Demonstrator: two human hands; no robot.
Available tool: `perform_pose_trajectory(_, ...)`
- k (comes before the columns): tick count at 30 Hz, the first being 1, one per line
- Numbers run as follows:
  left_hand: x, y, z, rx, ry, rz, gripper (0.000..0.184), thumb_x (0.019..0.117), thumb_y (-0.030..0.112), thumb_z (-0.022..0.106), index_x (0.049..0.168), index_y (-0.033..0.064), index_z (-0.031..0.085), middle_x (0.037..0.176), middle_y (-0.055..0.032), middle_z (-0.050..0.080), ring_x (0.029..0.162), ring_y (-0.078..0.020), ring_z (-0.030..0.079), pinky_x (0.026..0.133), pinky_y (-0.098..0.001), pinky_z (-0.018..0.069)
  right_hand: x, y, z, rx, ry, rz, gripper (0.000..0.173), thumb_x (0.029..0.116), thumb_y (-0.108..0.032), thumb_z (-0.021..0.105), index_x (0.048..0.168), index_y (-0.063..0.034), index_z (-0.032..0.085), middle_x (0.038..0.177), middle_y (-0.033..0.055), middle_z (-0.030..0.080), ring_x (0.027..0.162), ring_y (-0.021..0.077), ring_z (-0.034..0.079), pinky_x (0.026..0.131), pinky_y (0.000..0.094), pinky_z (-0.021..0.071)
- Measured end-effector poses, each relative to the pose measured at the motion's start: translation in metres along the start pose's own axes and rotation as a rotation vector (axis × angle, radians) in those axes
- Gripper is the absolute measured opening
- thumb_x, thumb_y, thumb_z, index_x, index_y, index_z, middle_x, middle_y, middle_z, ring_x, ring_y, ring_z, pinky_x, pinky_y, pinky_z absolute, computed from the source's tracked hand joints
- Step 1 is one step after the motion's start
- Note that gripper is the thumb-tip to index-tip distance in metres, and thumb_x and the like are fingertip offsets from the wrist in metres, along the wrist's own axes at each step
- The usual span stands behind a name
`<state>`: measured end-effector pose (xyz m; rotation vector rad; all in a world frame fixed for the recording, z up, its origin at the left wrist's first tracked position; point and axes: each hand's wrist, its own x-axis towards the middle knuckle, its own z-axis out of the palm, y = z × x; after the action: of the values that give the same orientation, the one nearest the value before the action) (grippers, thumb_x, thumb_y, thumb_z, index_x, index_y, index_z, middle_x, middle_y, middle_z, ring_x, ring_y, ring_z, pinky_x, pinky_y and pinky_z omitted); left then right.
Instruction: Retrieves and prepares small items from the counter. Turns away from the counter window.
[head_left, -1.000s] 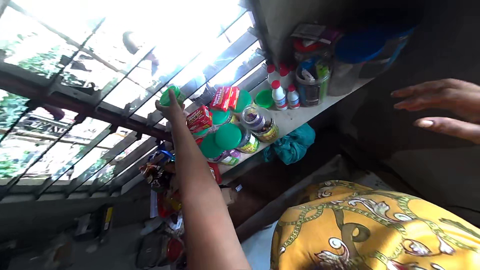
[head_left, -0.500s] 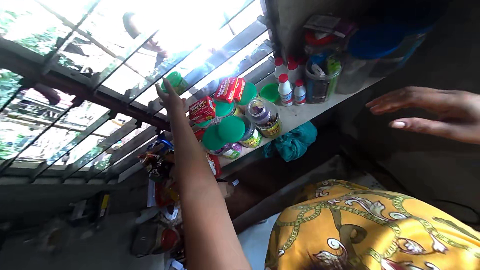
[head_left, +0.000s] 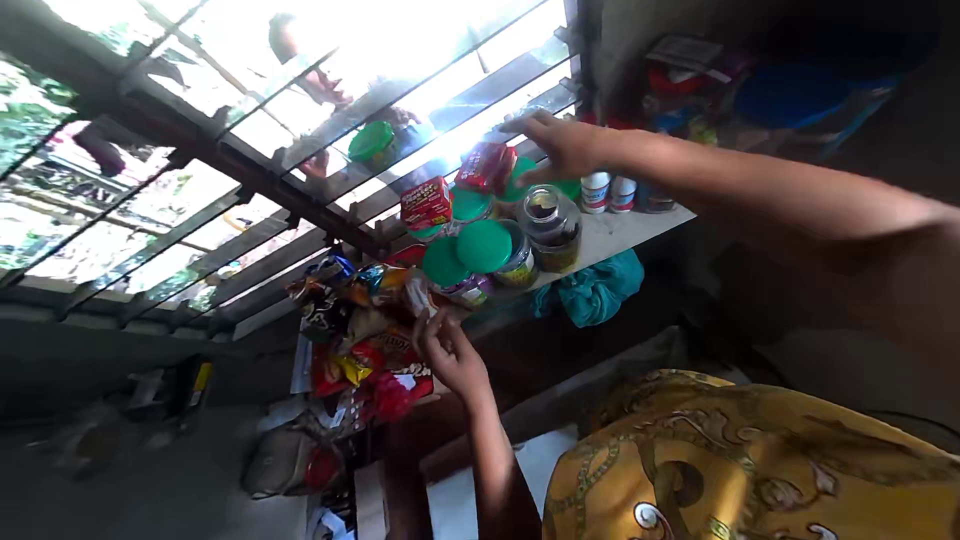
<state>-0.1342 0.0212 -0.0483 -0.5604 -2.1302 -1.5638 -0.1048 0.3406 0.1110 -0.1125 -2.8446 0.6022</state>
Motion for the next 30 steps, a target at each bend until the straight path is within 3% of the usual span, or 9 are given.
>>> perform_pose_trajectory(1, -0.005, -0.002, -0.007, 0.01, -0.006, -0.002, 0.028, 0.101, 0.008, 0.053, 0.12, -0.0101, 0.064, 0.136, -0.0249, 0.052, 0.101, -0.0144, 0.062, 0.079, -0.0228, 0.0556, 0.03, 0.025, 0.028, 0.089, 0.05, -0.072, 0.081, 0.0923, -0.044, 0.075, 0.154, -0.0033, 0.041, 0.144, 0.0346, 0.046, 0.118, 0.0501, 0.058, 0.096, 0.0643, 0.0484)
perform_pose_trajectory(4, -0.015, -0.004, -0.026, -0.001, -0.027, -0.014, 0.027, 0.1008, 0.007, 0.053, 0.12, -0.0096, 0.064, 0.135, -0.0235, 0.052, 0.1, -0.013, 0.062, 0.08, -0.0216, 0.0555, 0.082, 0.027, 0.049, 0.099, -0.151, 0.053, 0.104, 0.0824, -0.053, 0.082, 0.163, -0.0163, 0.027, 0.158, 0.0304, 0.031, 0.135, 0.0507, 0.044, 0.105, 0.0676, 0.039)
perform_pose_trajectory(7, -0.027, -0.008, -0.037, -0.045, -0.051, -0.069, 0.029, 0.1012, 0.007, 0.05, 0.12, -0.0117, 0.062, 0.135, -0.0246, 0.052, 0.1, -0.0125, 0.063, 0.078, -0.0215, 0.0553, 0.09, 0.001, 0.047, 0.014, -0.297, 0.109, 0.088, 0.0857, -0.045, 0.082, 0.156, -0.0107, 0.04, 0.161, 0.0297, 0.026, 0.146, 0.0512, 0.029, 0.113, 0.0653, 0.0314)
perform_pose_trajectory(10, -0.039, -0.016, -0.044, -0.075, -0.079, -0.098, 0.029, 0.1014, 0.008, 0.05, 0.119, -0.0124, 0.062, 0.134, -0.0238, 0.052, 0.1, -0.0106, 0.063, 0.08, -0.0208, 0.0553, 0.102, 0.014, 0.062, 0.028, -0.227, 0.071, 0.08, 0.0822, -0.034, 0.086, 0.148, -0.0087, 0.049, 0.153, 0.0316, 0.037, 0.14, 0.0528, 0.038, 0.107, 0.067, 0.0374)
perform_pose_trajectory(13, -0.045, -0.021, -0.049, -0.088, -0.102, -0.112, 0.029, 0.1011, 0.006, 0.049, 0.12, -0.013, 0.061, 0.135, -0.0233, 0.052, 0.1, -0.0093, 0.063, 0.08, -0.0201, 0.0554, 0.103, 0.019, 0.057, 0.039, -0.247, 0.068, 0.074, 0.0843, -0.024, 0.084, 0.147, -0.0088, 0.048, 0.15, 0.03, 0.038, 0.136, 0.0505, 0.04, 0.106, 0.0611, 0.0407)
perform_pose_trajectory(15, -0.045, -0.021, -0.05, -0.088, -0.123, -0.135, 0.029, 0.1013, 0.006, 0.05, 0.121, -0.0132, 0.06, 0.136, -0.024, 0.051, 0.101, -0.0096, 0.063, 0.08, -0.0201, 0.0554, 0.104, 0.026, 0.058, 0.035, -0.257, 0.009, 0.076, 0.0831, -0.029, 0.086, 0.148, -0.0094, 0.051, 0.155, 0.0247, 0.037, 0.141, 0.0482, 0.034, 0.11, 0.0589, 0.0366)
perform_pose_trajectory(18, -0.041, -0.022, -0.044, -0.086, -0.161, -0.154, 0.03, 0.1005, 0.006, 0.05, 0.121, -0.0127, 0.061, 0.137, -0.0255, 0.051, 0.104, -0.0132, 0.063, 0.082, -0.0228, 0.0561, 0.104, 0.024, 0.061, 0.018, -0.235, 0.048, 0.084, 0.083, -0.037, 0.085, 0.151, -0.0099, 0.045, 0.155, 0.0303, 0.032, 0.143, 0.0524, 0.032, 0.109, 0.0629, 0.0385)
perform_pose_trajectory(25, -0.043, -0.019, -0.031, -0.095, -0.237, -0.144, 0.029, 0.0987, 0.005, 0.053, 0.12, -0.0131, 0.062, 0.136, -0.0278, 0.053, 0.105, -0.0161, 0.064, 0.082, -0.0239, 0.0554, 0.104, 0.05, 0.077, 0.106, -0.076, 0.027, 0.082, 0.0745, -0.028, 0.09, 0.145, -0.0108, 0.05, 0.148, 0.0347, 0.036, 0.127, 0.0536, 0.049, 0.098, 0.0654, 0.0449)
perform_pose_trajectory(30, -0.05, -0.025, -0.037, -0.079, -0.258, -0.193, 0.03, 0.0993, 0.006, 0.053, 0.122, -0.011, 0.062, 0.137, -0.0257, 0.053, 0.105, -0.0151, 0.064, 0.084, -0.0239, 0.0558, 0.083, 0.084, 0.055, 0.097, -0.017, -0.039, 0.083, 0.0741, -0.028, 0.09, 0.146, -0.0123, 0.052, 0.144, 0.0334, 0.043, 0.127, 0.053, 0.048, 0.1, 0.0648, 0.0447)
